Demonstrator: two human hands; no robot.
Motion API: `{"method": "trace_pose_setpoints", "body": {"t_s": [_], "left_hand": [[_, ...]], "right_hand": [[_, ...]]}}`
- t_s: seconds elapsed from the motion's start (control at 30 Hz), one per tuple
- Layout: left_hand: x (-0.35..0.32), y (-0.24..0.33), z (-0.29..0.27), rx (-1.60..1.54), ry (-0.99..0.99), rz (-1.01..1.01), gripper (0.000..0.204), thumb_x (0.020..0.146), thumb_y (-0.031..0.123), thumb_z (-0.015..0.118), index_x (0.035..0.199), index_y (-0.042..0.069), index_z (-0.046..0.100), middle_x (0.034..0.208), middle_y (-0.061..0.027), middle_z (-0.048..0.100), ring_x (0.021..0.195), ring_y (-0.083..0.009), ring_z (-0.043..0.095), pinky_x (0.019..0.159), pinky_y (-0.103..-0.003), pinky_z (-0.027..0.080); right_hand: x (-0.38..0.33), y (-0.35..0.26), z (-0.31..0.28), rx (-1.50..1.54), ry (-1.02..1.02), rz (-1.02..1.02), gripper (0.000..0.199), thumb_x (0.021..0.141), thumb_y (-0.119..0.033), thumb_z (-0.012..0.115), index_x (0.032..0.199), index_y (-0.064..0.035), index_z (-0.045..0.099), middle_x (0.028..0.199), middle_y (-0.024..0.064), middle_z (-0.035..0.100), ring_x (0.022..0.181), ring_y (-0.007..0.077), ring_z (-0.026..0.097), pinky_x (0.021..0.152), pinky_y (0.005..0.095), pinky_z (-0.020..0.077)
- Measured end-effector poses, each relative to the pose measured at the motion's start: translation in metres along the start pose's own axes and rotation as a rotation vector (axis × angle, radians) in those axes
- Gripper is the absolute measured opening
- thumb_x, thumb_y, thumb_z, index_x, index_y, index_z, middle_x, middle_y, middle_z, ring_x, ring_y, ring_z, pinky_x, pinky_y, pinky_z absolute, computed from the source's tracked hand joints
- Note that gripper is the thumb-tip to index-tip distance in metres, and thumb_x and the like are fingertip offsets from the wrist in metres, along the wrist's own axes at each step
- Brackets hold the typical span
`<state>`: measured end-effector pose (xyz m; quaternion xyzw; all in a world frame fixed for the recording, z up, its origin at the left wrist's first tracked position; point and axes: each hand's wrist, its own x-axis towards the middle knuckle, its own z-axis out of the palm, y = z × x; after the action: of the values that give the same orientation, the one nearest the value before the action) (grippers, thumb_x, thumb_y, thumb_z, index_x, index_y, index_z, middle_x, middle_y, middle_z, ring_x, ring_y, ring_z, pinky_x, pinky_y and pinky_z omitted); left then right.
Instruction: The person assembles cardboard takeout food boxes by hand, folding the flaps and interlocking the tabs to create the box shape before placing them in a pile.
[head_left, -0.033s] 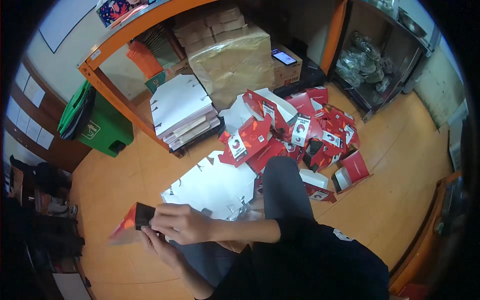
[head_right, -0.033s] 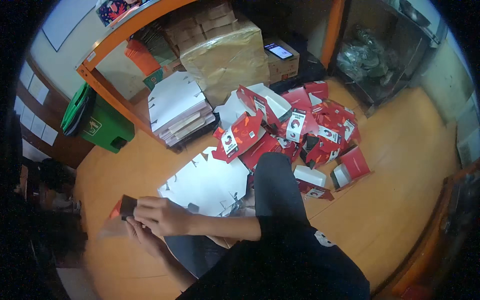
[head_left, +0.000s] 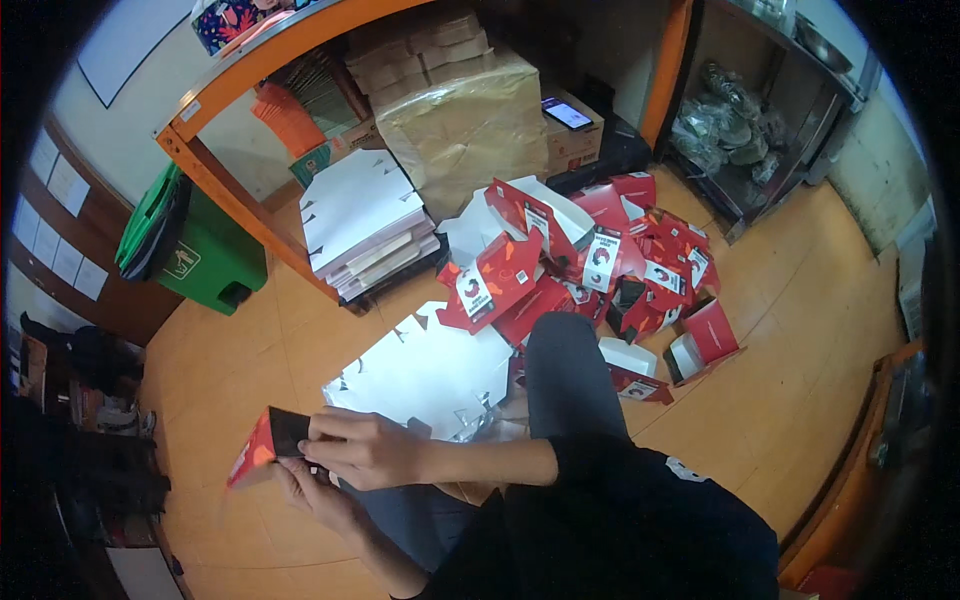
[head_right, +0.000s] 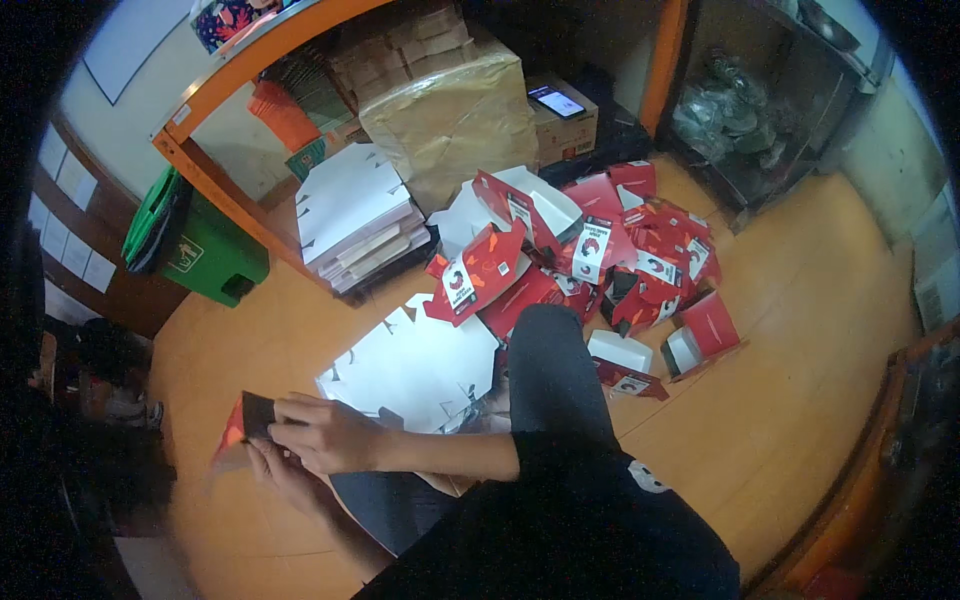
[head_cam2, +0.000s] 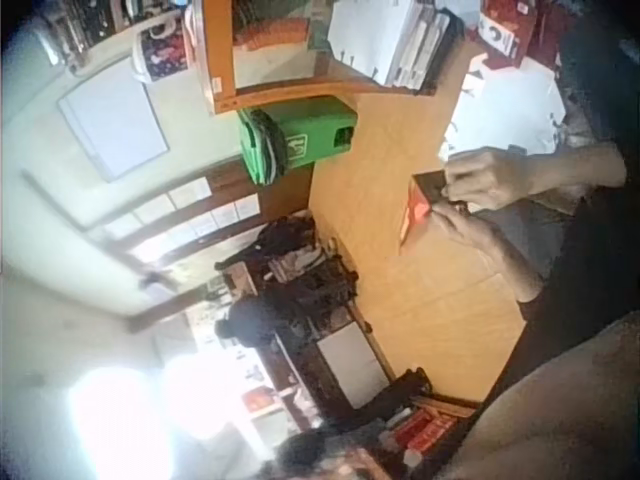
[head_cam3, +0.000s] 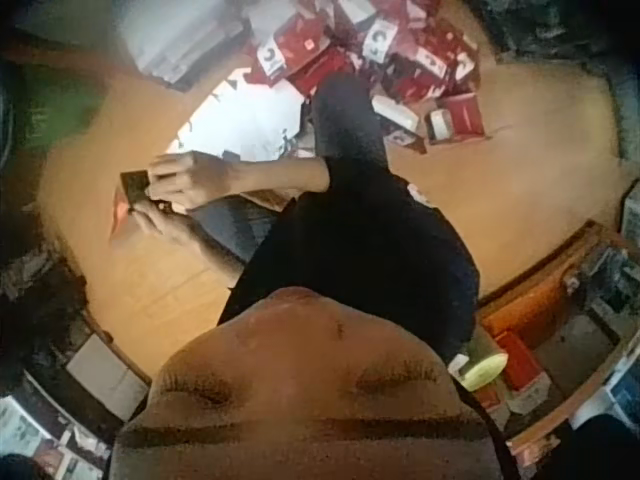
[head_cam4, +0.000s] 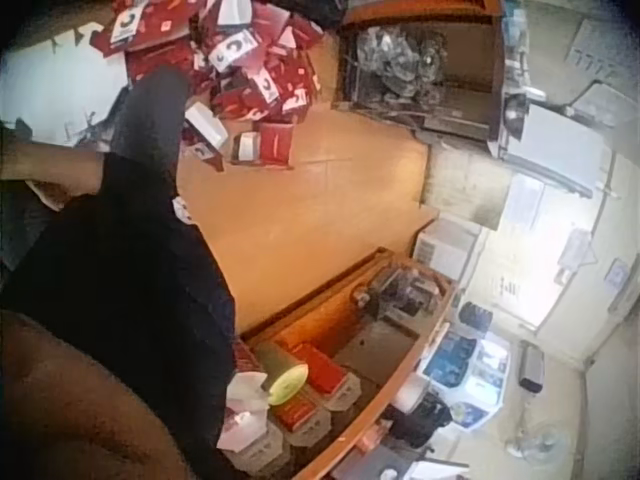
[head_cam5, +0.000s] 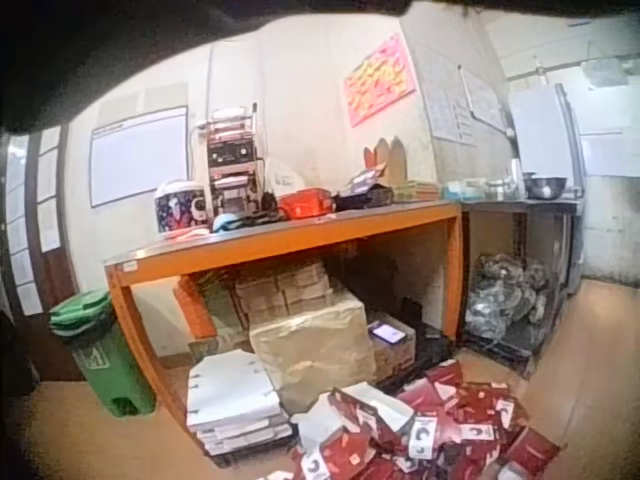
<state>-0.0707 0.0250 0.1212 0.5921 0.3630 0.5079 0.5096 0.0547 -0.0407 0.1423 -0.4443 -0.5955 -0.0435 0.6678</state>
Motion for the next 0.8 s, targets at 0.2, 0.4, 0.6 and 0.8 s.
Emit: {"method": "trace_pose_setpoints", "body": {"t_s": [0.2, 0.4, 0.6, 0.8], "left_hand": [[-0.005, 0.005, 0.012, -0.179, 0.219, 0.136, 0.031, 0.101, 0.026, 0.048, 0.113, -0.002, 0.054, 0.109, -0.0141, 0.06, 0.095, -0.0192, 0.061, 0.077, -0.03, 0.052], [0.012, 0.018, 0.004, -0.185, 0.444, 0.184, 0.036, 0.099, 0.021, 0.052, 0.124, -0.006, 0.049, 0.108, -0.0175, 0.058, 0.102, -0.0224, 0.059, 0.08, -0.032, 0.053], [-0.012, -0.021, 0.014, -0.126, 0.345, 0.133, 0.025, 0.098, 0.015, 0.057, 0.111, -0.006, 0.054, 0.1, -0.0145, 0.063, 0.089, -0.0197, 0.064, 0.075, -0.033, 0.057], [-0.006, -0.02, -0.007, -0.084, 0.262, 0.217, 0.025, 0.099, 0.021, 0.057, 0.104, -0.004, 0.054, 0.1, -0.0136, 0.064, 0.085, -0.0177, 0.064, 0.069, -0.031, 0.055]], "right_hand": [[0.001, 0.007, -0.003, -0.294, -0.06, -0.04, 0.038, 0.076, -0.005, 0.067, 0.114, -0.0102, 0.067, 0.1, 0.0103, 0.057, 0.085, 0.0246, 0.058, 0.071, 0.0291, 0.0507], [-0.006, 0.002, -0.012, -0.224, -0.121, 0.037, 0.05, 0.074, -0.002, 0.063, 0.123, -0.0059, 0.06, 0.108, 0.0123, 0.059, 0.107, 0.0283, 0.06, 0.085, 0.0385, 0.0533], [-0.002, -0.002, -0.001, -0.283, -0.212, 0.002, 0.026, 0.069, -0.01, 0.067, 0.093, 0.0002, 0.064, 0.094, 0.0094, 0.057, 0.096, 0.0251, 0.058, 0.073, 0.0339, 0.0534], [0.0, -0.011, -0.001, -0.289, -0.309, -0.023, 0.016, 0.074, -0.009, 0.065, 0.086, 0.0002, 0.063, 0.089, 0.0077, 0.055, 0.088, 0.0212, 0.059, 0.062, 0.0299, 0.0525]]}}
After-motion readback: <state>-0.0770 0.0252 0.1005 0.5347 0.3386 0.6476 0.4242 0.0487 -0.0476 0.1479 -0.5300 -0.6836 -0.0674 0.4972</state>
